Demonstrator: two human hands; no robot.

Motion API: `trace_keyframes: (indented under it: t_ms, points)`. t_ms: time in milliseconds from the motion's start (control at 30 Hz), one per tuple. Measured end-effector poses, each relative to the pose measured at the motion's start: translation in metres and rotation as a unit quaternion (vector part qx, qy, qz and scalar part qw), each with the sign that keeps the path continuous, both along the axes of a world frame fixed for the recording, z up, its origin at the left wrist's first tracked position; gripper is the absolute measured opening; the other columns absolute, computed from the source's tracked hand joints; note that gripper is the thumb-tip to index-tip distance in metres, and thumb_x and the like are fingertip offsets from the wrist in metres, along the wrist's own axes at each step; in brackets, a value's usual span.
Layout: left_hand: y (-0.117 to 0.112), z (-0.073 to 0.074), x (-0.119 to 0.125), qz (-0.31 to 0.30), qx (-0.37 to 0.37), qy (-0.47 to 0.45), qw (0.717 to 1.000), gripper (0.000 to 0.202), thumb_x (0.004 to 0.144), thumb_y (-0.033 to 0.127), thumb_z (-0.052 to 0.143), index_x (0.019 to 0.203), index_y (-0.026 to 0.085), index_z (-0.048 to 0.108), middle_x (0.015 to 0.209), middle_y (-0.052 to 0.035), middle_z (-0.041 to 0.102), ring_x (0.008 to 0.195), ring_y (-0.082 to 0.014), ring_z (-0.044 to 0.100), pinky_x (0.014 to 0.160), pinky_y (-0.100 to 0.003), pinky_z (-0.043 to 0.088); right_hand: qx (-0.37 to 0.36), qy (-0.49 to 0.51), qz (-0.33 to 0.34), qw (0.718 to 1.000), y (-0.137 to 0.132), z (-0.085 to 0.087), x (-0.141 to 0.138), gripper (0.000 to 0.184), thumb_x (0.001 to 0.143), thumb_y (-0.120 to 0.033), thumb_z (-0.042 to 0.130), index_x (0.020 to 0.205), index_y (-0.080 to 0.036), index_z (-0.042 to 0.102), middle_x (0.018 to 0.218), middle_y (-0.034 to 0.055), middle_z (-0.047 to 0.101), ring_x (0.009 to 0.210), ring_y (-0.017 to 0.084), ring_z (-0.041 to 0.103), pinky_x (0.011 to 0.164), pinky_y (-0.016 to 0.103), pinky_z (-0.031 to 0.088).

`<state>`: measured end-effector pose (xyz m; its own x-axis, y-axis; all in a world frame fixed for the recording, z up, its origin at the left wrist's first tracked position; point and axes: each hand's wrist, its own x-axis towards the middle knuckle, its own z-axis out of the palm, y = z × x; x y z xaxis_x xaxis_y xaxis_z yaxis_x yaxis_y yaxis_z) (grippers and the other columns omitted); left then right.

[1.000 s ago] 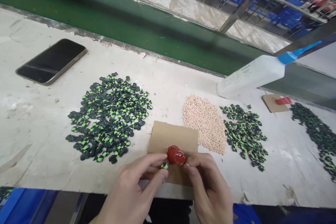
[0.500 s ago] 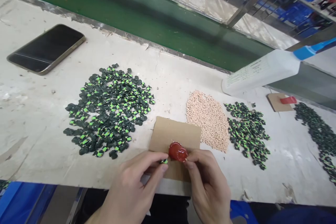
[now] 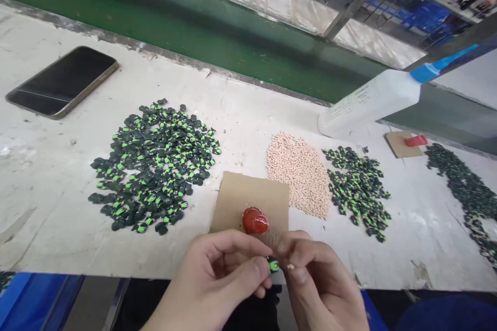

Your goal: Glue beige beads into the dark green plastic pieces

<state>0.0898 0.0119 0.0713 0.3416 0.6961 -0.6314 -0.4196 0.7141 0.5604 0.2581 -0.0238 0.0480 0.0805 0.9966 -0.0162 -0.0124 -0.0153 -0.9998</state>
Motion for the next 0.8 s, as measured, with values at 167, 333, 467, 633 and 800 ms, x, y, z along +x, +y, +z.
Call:
trace_keyframes:
  t_ms: [167,333,467,633,800]
  points:
    - [0.0,0.0,0.0,-0.004,-0.02,-0.016,1.0,0.022,0.065,0.036,0.099,0.073,0.022,0.084,0.058,0.0058,0.074,0.058,-0.0067,0.066,0.065,-0.015,0.056,0.006,0.0,0.007,1.0,-0.003,0.003,-0.003,0.011,0.1,-0.022,0.068,0.094,-0.029,0.074,0.09,0.0023,0.074,0.079,0.016,0.071,0.069,0.023,0.059]
    - [-0.001,0.001,-0.001,-0.006,-0.024,-0.006,1.0,0.027,0.062,0.041,0.101,0.072,0.022,0.084,0.057,0.0049,0.074,0.058,-0.0081,0.066,0.064,-0.016,0.056,0.011,-0.012,-0.007,1.0,-0.002,0.003,-0.007,0.01,0.101,-0.025,0.068,0.095,-0.031,0.073,0.091,0.0004,0.073,0.079,0.014,0.071,0.068,0.02,0.058]
    - [-0.001,0.002,-0.001,-0.005,-0.027,-0.005,1.0,0.027,0.06,0.04,0.101,0.071,0.022,0.084,0.057,0.0049,0.074,0.058,-0.008,0.066,0.063,-0.017,0.056,0.035,-0.039,-0.005,0.999,-0.002,0.002,-0.01,0.013,0.099,-0.018,0.068,0.095,-0.029,0.073,0.088,0.0015,0.073,0.076,0.014,0.069,0.067,0.02,0.058]
    - [-0.002,0.002,-0.002,-0.007,-0.017,0.009,1.0,0.025,0.062,0.035,0.101,0.071,0.021,0.084,0.055,0.0054,0.073,0.055,-0.0061,0.065,0.062,-0.015,0.056,0.04,-0.111,0.029,0.993,0.004,0.015,-0.003,0.023,0.093,-0.007,0.069,0.093,-0.029,0.076,0.085,0.0011,0.076,0.073,0.014,0.072,0.064,0.019,0.059]
    - [-0.002,0.003,0.001,0.01,-0.028,-0.006,1.0,0.038,0.056,0.05,0.101,0.068,0.019,0.082,0.056,0.0051,0.074,0.053,-0.0049,0.065,0.06,-0.015,0.056,0.02,-0.139,0.079,0.987,0.013,0.025,0.011,0.019,0.09,-0.011,0.074,0.087,-0.03,0.079,0.08,0.0012,0.08,0.065,0.016,0.076,0.06,0.019,0.063]
